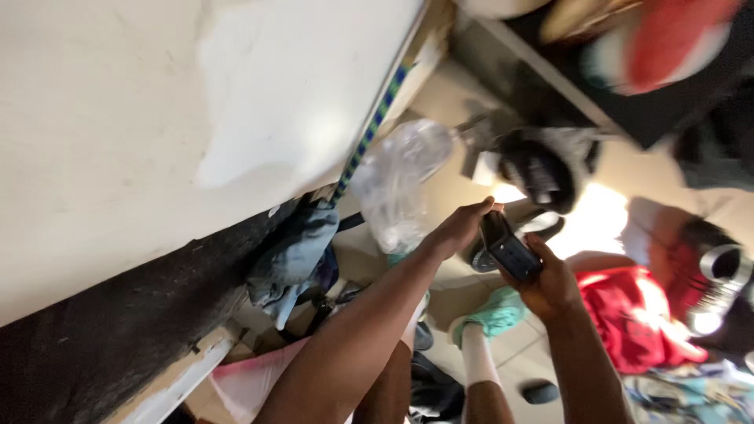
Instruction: Picking up various scattered items around the room and placing a shirt into a laundry basket.
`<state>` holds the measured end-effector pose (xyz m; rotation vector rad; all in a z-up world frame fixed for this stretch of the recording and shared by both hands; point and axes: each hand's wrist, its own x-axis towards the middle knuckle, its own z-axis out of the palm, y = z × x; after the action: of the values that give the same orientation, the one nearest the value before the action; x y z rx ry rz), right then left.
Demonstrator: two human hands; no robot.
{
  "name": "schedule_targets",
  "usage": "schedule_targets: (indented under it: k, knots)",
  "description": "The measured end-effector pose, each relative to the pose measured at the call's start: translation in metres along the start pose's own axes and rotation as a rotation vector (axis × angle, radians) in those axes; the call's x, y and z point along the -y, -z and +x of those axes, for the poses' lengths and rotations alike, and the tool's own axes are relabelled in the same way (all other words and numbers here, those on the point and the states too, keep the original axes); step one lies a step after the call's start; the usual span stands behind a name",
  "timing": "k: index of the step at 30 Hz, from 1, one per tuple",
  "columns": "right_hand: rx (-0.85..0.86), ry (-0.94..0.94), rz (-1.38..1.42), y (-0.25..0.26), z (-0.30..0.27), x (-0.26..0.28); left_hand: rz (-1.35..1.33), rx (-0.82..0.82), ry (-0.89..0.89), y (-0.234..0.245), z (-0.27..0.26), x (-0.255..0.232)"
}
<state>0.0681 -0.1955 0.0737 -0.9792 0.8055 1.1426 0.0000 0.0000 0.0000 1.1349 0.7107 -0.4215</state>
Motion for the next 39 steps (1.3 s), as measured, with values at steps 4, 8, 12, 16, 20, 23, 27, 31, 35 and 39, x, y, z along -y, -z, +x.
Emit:
schedule_targets:
  k: [4,8,12,16,20,23,27,31,35,39]
  knots:
    - [0.003,0.014,0.089,-0.017,-0.098,0.039,-0.506,0.192,0.073,-0.054,-0.015,-0.035]
    - [-0.035,0.167,0.023,-0.043,-0.182,0.079,-0.253,0.098,0.120,-0.112,-0.077,-0.135]
    - [-0.130,0.355,0.041,-0.069,-0.269,0.108,-0.220,0.052,0.118,-0.172,-0.132,-0.202]
    - [-0.047,0.473,0.106,-0.058,-0.324,0.130,-0.169,0.076,-0.086,-0.214,-0.154,-0.239]
    - [-0.054,0.559,0.161,-0.086,-0.411,0.154,-0.164,0.127,-0.213,-0.250,-0.179,-0.271]
    - [-0.026,0.648,0.193,-0.102,-0.474,0.164,-0.173,0.133,-0.190,-0.280,-0.223,-0.321]
    - [0.058,0.776,0.262,-0.103,-0.526,0.172,-0.240,0.127,-0.118,-0.309,-0.249,-0.359]
    - [-0.049,0.808,0.274,-0.122,-0.582,0.179,-0.154,0.175,-0.116,-0.336,-0.303,-0.415]
    - [-0.040,0.930,0.226,-0.138,-0.621,0.178,-0.086,0.212,-0.056,-0.350,-0.321,-0.437]
    - [-0.060,1.038,0.153,-0.152,-0.661,0.167,0.034,0.268,-0.012,-0.363,-0.363,-0.475]
